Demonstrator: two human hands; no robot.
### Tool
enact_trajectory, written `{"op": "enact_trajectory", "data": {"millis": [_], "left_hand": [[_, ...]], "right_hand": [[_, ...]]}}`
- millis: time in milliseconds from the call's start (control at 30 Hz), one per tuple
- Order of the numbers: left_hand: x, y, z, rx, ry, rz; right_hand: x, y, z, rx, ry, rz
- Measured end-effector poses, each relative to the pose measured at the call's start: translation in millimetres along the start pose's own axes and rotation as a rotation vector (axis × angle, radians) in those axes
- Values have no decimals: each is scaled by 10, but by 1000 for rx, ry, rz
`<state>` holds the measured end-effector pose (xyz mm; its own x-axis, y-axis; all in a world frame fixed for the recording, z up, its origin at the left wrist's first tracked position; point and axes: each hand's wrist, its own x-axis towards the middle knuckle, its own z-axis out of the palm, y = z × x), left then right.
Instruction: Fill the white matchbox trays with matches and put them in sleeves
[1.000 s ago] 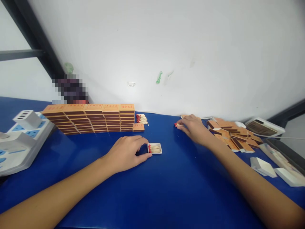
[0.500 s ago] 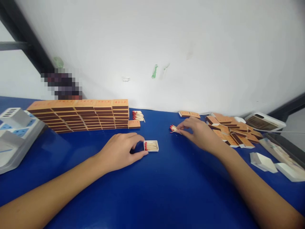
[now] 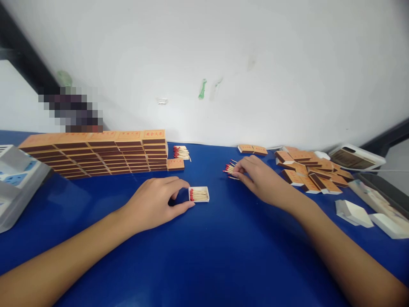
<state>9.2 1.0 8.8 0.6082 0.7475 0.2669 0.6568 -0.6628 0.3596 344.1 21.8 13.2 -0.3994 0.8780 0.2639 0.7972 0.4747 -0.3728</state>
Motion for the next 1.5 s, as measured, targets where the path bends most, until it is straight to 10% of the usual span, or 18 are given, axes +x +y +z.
{"op": "enact_trajectory", "data": {"millis": [267,600,1133,1500], "left_hand": [[-7,41,9,-9,-2,35],[-20,58,21,-22,18,45],[-19,73,-2,-8,8,62],[-4,46,1,-7,-4,31]], "right_hand": [[-27,-693,170,304,-72,-52],[-16,-785,289,280,-62,-154],[-20,-739,218,196,-16,-162],[-8,-14,-222,-47,-141,183]]}}
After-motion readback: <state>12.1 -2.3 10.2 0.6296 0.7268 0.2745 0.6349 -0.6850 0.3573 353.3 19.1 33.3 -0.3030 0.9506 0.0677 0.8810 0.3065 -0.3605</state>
